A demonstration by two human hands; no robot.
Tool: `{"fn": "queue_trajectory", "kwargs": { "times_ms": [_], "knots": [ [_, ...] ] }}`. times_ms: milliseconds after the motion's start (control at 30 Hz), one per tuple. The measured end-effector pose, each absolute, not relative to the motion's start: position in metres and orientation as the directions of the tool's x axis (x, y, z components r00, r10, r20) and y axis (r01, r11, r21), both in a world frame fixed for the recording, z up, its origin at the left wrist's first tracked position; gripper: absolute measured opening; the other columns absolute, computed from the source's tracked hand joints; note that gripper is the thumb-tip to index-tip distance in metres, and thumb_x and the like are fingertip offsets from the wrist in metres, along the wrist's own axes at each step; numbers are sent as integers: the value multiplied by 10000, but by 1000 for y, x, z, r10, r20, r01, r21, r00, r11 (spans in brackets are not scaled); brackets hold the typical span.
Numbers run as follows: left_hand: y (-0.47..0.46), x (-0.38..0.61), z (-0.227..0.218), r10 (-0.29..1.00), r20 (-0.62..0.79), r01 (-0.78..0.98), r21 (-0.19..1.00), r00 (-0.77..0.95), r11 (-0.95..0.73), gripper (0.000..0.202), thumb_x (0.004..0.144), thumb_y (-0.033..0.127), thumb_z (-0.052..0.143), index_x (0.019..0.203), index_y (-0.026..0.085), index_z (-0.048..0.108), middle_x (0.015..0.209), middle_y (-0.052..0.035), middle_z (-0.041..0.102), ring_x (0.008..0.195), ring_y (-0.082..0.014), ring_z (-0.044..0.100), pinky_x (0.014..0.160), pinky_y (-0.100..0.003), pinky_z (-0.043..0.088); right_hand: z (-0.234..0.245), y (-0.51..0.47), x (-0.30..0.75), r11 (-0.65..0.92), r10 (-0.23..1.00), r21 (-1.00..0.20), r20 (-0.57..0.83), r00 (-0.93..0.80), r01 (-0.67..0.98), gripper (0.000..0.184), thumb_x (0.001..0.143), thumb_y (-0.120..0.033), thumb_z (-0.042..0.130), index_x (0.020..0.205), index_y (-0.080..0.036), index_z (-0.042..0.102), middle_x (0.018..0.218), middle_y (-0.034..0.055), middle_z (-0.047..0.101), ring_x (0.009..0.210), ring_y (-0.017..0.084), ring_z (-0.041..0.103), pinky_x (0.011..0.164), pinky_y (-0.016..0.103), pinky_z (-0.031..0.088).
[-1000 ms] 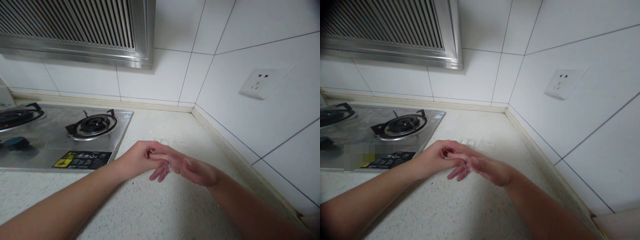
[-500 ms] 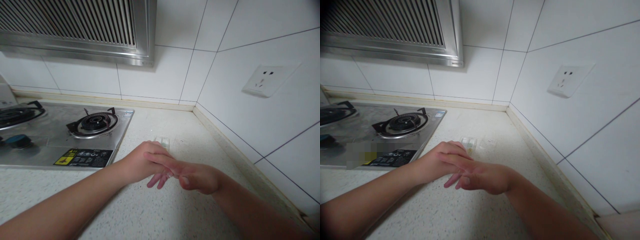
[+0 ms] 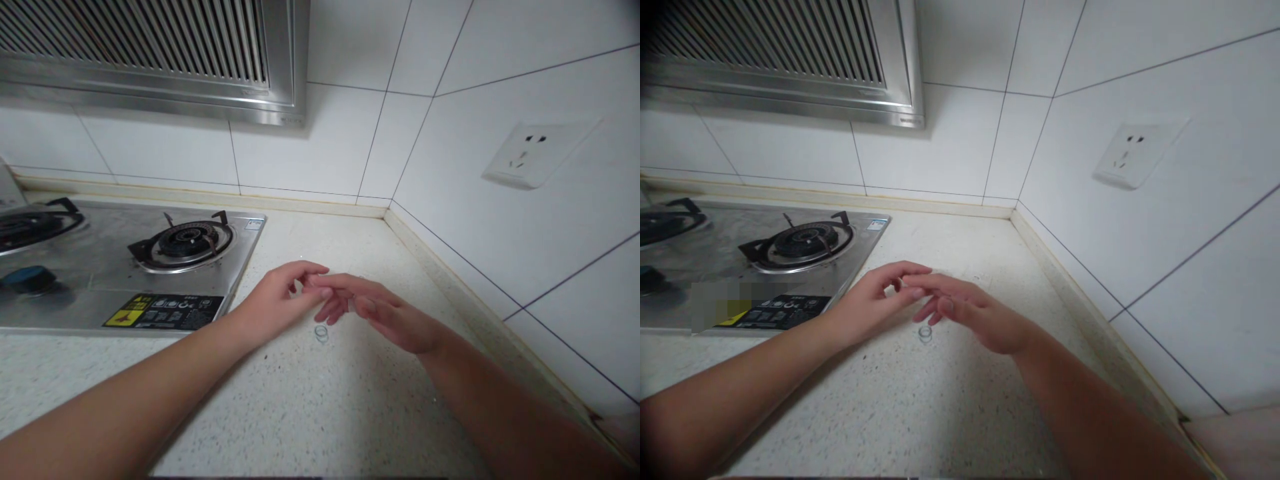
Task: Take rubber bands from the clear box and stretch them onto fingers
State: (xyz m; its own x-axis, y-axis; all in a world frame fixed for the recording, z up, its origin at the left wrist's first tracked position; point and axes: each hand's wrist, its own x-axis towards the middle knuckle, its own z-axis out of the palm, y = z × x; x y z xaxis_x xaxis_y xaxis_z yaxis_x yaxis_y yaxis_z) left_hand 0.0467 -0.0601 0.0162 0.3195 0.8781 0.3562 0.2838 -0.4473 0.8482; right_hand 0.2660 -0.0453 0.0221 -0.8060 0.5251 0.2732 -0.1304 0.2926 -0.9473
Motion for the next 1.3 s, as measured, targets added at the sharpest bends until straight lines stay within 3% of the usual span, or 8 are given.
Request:
{"fn": "queue_trajectory", "kwargs": {
  "times_ms": [167,367,600,667,733,900,1133,1300],
  "knots": [
    [-56,38,15,857,291,392,794,425,-464,300,982,389,534,862,161,687,733,-2,623,682,-153,554,631,-261,416,20,-35,274,325,624,-937,315,-715,-129,472,1031,-528,449,1419,-278,548,1393,115,602,1057,235,686,962,449,502],
    [-61,37,7,667,240,502,495,705,-709,194,916,300,672,1080,204,713,926,-40,695,781,-178,626,703,-273,456,17,-29,277,260,651,-951,302,-696,-170,487,1043,-549,385,1416,-273,534,1394,116,608,1075,225,682,964,432,498],
    [-60,37,7,614,204,494,430,762,-756,108,897,235,695,997,216,732,1017,-38,708,879,-196,666,762,-279,478,15,-29,276,370,610,-916,366,-703,-156,538,1057,-549,279,1454,-250,485,1483,144,510,1114,243,647,900,424,518],
    [-60,37,7,618,204,494,437,759,-751,89,896,220,696,978,217,729,993,-28,711,856,-185,662,736,-263,469,19,-32,277,608,567,-794,431,-702,3,460,1056,-467,359,1420,-244,531,1514,135,468,1217,260,581,935,435,505],
    [-60,38,6,633,202,507,441,747,-740,56,888,206,702,941,211,720,942,-16,714,804,-173,652,683,-250,447,23,-36,277,839,455,-508,462,-761,193,423,1005,-405,502,1383,-227,564,1524,132,458,1319,291,496,1029,493,438],
    [-59,38,3,662,206,542,428,721,-723,46,892,196,671,853,196,695,823,0,701,708,-156,620,627,-250,413,28,-44,269,958,225,49,485,-845,283,413,932,-286,578,1328,-171,556,1529,125,468,1161,308,585,957,529,474],
    [-58,38,3,658,240,514,458,714,-725,57,872,182,647,887,172,701,810,-18,693,698,-159,603,631,-265,412,26,-47,263,954,171,144,464,-869,265,412,956,-303,548,1332,-137,522,1526,133,471,1148,306,597,935,520,505],
    [-51,34,4,763,243,477,657,599,-584,104,899,239,617,893,172,696,734,8,635,636,-134,544,601,-246,401,27,-45,268,950,249,40,497,-831,309,380,940,-278,565,1304,-168,555,1479,140,506,1157,296,602,941,515,503]
  ]
}}
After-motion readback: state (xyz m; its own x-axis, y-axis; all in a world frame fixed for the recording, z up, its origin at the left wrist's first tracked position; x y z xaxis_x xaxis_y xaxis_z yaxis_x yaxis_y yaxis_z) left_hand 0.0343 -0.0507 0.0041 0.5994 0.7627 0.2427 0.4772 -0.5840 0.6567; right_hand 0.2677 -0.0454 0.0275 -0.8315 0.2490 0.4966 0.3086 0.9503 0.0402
